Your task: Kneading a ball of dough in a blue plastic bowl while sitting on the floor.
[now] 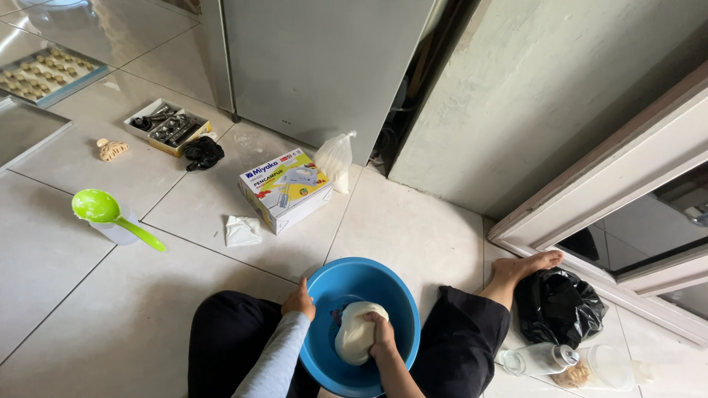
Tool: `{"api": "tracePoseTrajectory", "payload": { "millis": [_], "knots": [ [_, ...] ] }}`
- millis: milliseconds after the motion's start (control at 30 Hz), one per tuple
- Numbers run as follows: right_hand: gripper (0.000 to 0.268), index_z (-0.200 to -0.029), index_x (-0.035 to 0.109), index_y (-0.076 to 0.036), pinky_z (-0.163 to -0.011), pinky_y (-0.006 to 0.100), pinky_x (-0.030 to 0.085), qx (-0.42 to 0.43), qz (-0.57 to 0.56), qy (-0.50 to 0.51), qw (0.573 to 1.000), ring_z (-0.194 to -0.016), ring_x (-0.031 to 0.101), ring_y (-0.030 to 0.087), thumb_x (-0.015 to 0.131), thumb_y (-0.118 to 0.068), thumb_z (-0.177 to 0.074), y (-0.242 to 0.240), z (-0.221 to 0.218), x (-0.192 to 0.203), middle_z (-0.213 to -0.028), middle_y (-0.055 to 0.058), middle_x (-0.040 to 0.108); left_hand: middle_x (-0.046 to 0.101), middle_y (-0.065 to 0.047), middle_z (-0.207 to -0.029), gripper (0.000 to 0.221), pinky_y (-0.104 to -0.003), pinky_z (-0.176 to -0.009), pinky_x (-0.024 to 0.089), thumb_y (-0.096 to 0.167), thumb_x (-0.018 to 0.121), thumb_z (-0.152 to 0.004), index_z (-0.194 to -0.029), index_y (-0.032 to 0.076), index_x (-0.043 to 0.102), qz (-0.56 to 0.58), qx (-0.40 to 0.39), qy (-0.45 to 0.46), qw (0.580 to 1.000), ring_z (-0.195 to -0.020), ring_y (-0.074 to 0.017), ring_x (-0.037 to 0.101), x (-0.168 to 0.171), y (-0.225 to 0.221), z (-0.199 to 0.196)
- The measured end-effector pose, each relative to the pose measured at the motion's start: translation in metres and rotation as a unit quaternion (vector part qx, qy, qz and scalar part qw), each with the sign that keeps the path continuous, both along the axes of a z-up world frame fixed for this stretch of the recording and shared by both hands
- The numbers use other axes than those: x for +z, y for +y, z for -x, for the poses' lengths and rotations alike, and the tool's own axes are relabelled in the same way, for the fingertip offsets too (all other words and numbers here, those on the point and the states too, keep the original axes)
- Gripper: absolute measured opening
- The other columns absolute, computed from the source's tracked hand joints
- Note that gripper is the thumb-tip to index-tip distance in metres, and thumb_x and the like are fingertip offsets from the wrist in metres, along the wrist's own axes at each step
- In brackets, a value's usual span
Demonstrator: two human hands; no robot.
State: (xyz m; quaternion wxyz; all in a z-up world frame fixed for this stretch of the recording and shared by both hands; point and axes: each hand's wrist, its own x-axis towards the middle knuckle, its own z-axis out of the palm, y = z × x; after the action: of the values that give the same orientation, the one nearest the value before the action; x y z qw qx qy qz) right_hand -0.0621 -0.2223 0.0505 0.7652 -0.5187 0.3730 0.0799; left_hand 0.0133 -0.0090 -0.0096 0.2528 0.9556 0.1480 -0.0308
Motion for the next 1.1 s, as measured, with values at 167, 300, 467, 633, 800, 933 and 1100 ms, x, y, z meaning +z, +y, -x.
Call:
{"api": "tracePoseTrajectory", "payload": {
  "millis": [167,300,467,633,800,933,1100],
  "knots": [
    [0.083,-0.153,0.036,-0.001,-0.100,0.065,0.034,-0.099,-0.154,-0.131,0.974,-0.124,0.044,0.055,0.052,-0.027,-0.076,0.011,0.009,0.051,-0.141,0.038,0.044,0.072,-0.010,-0.115,0.052,-0.046,-0.088,0.059,0.012,0.060,-0.098,-0.143,0.026,0.040,0.021,0.007,0.033,0.999,-0.103,-0.0290,0.073,0.008,0.005,0.000],
    [0.064,-0.138,0.048,0.007,-0.094,0.048,0.048,-0.072,-0.151,-0.316,0.934,-0.108,0.057,0.040,0.059,-0.011,-0.078,-0.002,-0.009,0.039,-0.124,0.030,0.058,0.073,-0.010,-0.112,0.046,-0.048,-0.092,0.058,0.016,0.058,-0.099,-0.139,0.028,0.041,0.037,0.023,0.048,0.998,-0.103,-0.0325,0.073,0.023,0.008,0.015],
    [0.105,-0.150,0.018,-0.023,-0.110,0.060,0.039,0.227,0.114,-0.307,0.917,-0.139,0.035,0.043,0.080,-0.034,-0.067,0.008,-0.014,0.026,-0.146,0.017,0.030,0.074,-0.011,-0.116,0.059,-0.045,-0.091,0.059,0.017,0.062,-0.096,-0.149,0.026,0.039,0.039,0.031,0.031,0.998,-0.101,-0.0316,0.075,-0.003,0.012,0.012],
    [0.059,-0.153,0.036,-0.025,-0.113,0.053,0.052,0.379,0.280,-0.213,0.856,-0.137,0.057,0.039,0.052,-0.046,-0.101,0.010,-0.009,0.019,-0.150,0.018,0.051,0.068,-0.011,-0.132,0.063,-0.044,-0.100,0.059,0.019,0.060,-0.098,-0.156,0.021,0.034,0.027,0.039,0.051,0.998,-0.113,-0.0300,0.072,0.009,0.007,0.015],
    [0.027,-0.099,0.070,-0.012,-0.076,0.021,0.067,0.398,0.391,-0.103,0.823,-0.084,0.079,0.015,0.083,-0.032,-0.088,-0.011,-0.011,0.016,-0.100,0.008,0.078,0.065,-0.009,-0.137,0.064,-0.043,-0.102,0.058,0.022,0.058,-0.099,-0.158,0.020,0.032,0.040,0.035,0.065,0.996,-0.117,-0.0293,0.070,0.013,0.008,0.017],
    [0.029,-0.090,0.063,-0.017,-0.077,0.023,0.061,0.436,0.426,-0.127,0.782,-0.079,0.073,0.016,0.090,-0.019,-0.079,-0.018,0.002,0.004,-0.092,0.003,0.075,0.066,-0.010,-0.134,0.063,-0.042,-0.100,0.060,0.024,0.057,-0.100,-0.158,0.022,0.031,0.033,0.029,0.085,0.995,-0.115,-0.0284,0.072,0.005,0.009,0.015],
    [0.018,-0.082,0.061,-0.019,-0.076,0.031,0.058,0.460,0.575,-0.102,0.669,-0.078,0.069,0.017,0.078,-0.012,-0.082,-0.012,0.004,-0.021,-0.091,-0.006,0.067,0.068,-0.011,-0.130,0.063,-0.040,-0.095,0.062,0.022,0.058,-0.098,-0.156,0.019,0.033,0.063,0.024,0.077,0.995,-0.109,-0.0290,0.074,-0.001,0.012,0.014]
  ]
}}
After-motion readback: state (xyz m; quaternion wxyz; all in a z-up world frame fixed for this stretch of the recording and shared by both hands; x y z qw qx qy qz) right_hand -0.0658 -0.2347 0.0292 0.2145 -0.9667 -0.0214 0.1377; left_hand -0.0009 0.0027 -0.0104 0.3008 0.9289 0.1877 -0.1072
